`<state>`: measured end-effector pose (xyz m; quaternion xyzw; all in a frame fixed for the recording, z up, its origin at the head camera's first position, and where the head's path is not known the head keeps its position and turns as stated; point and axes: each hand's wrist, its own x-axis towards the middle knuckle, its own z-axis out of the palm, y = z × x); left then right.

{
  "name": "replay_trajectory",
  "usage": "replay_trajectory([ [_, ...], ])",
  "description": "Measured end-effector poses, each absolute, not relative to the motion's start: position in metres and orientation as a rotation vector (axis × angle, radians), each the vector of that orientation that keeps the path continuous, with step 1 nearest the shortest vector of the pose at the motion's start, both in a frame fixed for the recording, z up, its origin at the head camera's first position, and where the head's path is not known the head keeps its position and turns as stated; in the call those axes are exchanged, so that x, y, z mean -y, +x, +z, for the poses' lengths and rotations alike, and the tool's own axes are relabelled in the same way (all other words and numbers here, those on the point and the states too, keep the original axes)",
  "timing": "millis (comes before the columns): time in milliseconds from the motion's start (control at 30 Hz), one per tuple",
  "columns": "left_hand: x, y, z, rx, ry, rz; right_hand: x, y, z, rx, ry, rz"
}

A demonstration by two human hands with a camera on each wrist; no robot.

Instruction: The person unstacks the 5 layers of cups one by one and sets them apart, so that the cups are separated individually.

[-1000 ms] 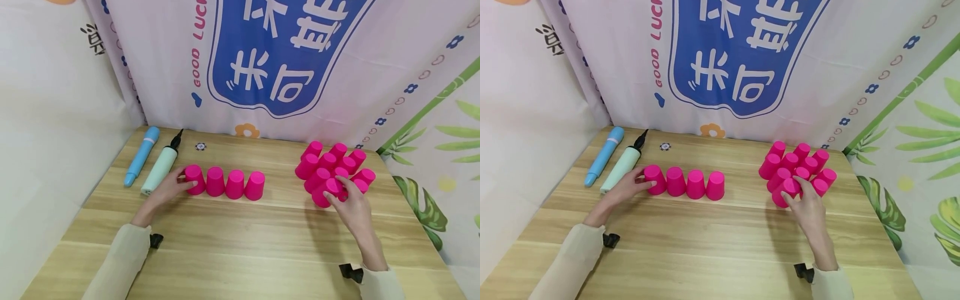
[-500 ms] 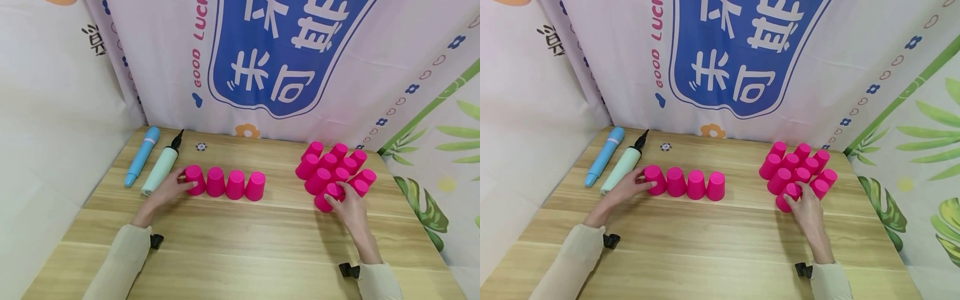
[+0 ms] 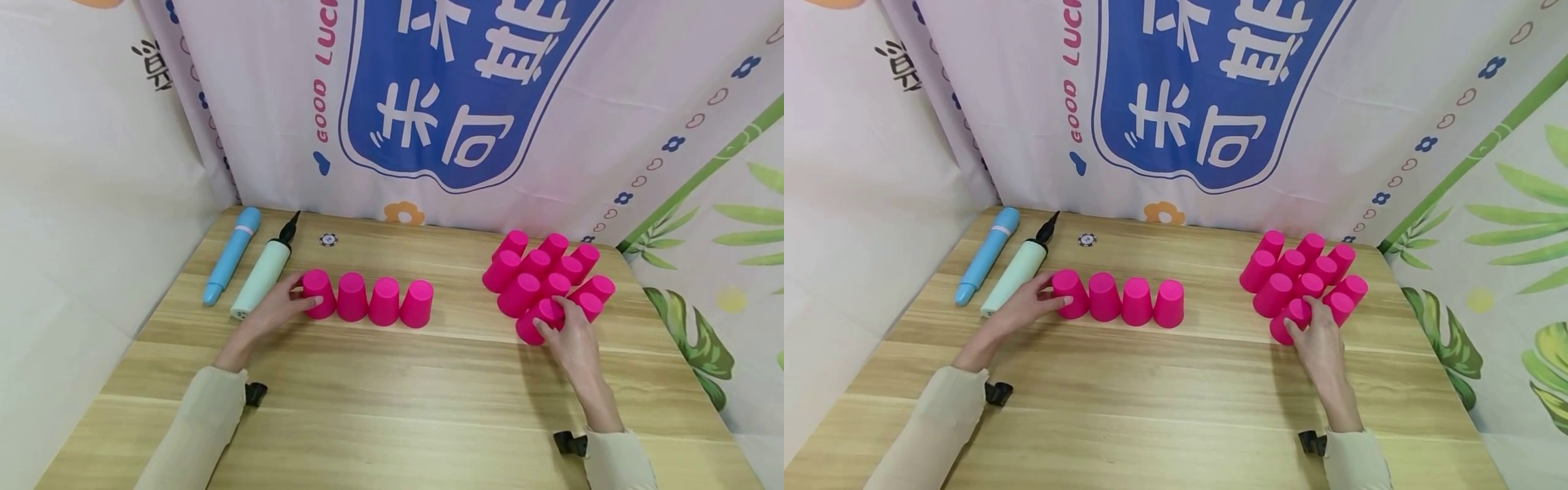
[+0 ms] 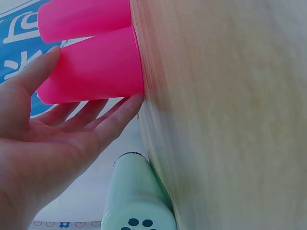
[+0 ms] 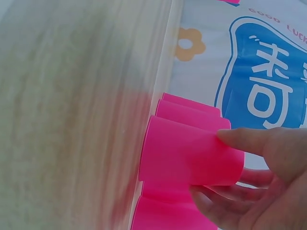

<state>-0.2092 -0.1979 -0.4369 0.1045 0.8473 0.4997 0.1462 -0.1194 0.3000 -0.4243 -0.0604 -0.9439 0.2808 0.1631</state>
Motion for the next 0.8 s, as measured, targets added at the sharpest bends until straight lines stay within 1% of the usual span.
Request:
replay_trajectory([
  [300,0.198,-0.209,-0.438,-2.449,0.315,1.436,-0.298,-0.117,-0.424,2.633,-0.146,0.789],
  [567,0.199,-0.210,-0.438,-2.447,0.320,1.441,-0.283,-0.114,-0.407,2.458,0.015,0.681],
  [800,0.198,-0.210,-0.438,-2.451,0.314,1.437,-0.258,-0.119,-0.398,2.470,0.146,0.741],
])
